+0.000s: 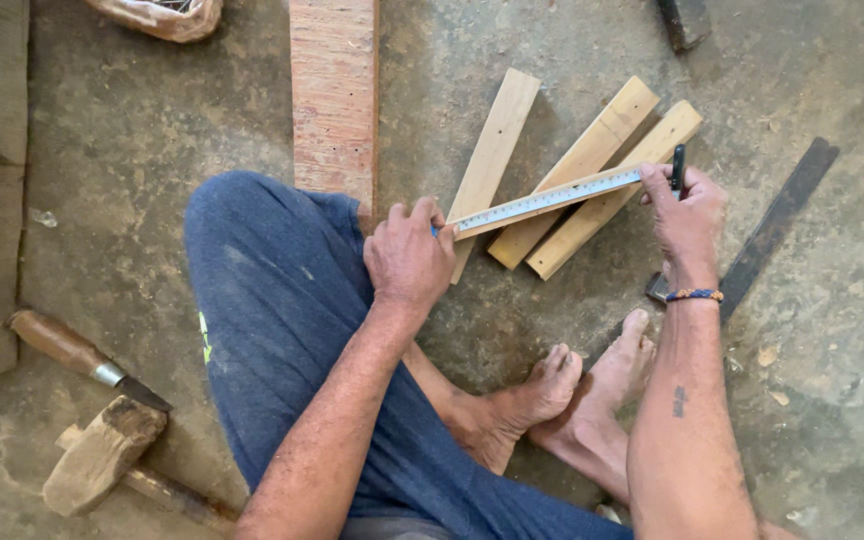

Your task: The person measures and marks several wooden slats on the floor using a tape measure, a square, and a marker.

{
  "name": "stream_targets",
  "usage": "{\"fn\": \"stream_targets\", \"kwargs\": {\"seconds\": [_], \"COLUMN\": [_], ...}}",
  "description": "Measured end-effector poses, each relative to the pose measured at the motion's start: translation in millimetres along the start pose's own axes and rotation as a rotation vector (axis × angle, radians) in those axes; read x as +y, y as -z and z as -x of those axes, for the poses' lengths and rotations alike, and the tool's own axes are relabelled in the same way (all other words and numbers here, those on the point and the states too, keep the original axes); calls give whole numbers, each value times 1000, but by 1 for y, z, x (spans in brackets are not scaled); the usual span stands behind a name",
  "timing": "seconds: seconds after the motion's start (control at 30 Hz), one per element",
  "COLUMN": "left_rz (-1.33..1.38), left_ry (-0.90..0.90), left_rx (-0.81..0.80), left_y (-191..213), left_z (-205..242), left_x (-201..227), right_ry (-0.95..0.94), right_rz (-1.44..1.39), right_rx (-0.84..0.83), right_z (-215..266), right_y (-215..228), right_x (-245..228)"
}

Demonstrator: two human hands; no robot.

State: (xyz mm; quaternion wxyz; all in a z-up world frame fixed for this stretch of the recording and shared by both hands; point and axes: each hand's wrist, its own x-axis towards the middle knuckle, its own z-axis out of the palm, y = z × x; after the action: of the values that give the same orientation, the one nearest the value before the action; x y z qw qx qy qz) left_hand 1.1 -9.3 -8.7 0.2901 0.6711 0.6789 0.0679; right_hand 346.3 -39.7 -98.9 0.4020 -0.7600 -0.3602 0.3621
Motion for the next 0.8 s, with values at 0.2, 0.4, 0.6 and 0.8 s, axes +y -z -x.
{"fn": "stream_targets", "kwargs": {"seconds": [0.2,0.4,0.6,0.8], "left_rz": [-11,-3,-20,-35], "left_ry": [21,31,37,29], "left_rx": [-20,-61,-75,-48], "left_y": [0,3,-1,-7], "left_z": [-1,-1,-1,0], "left_x": [1,2,1,-1], "right_ry": [-112,-241,-112,-88], "right_rz": [-16,-248,-682,-758], "right_rx": [87,149,96,27], "right_z": [12,20,33,45], "right_y": [12,45,67,68], "right_x": [-16,-18,-20,-27]}}
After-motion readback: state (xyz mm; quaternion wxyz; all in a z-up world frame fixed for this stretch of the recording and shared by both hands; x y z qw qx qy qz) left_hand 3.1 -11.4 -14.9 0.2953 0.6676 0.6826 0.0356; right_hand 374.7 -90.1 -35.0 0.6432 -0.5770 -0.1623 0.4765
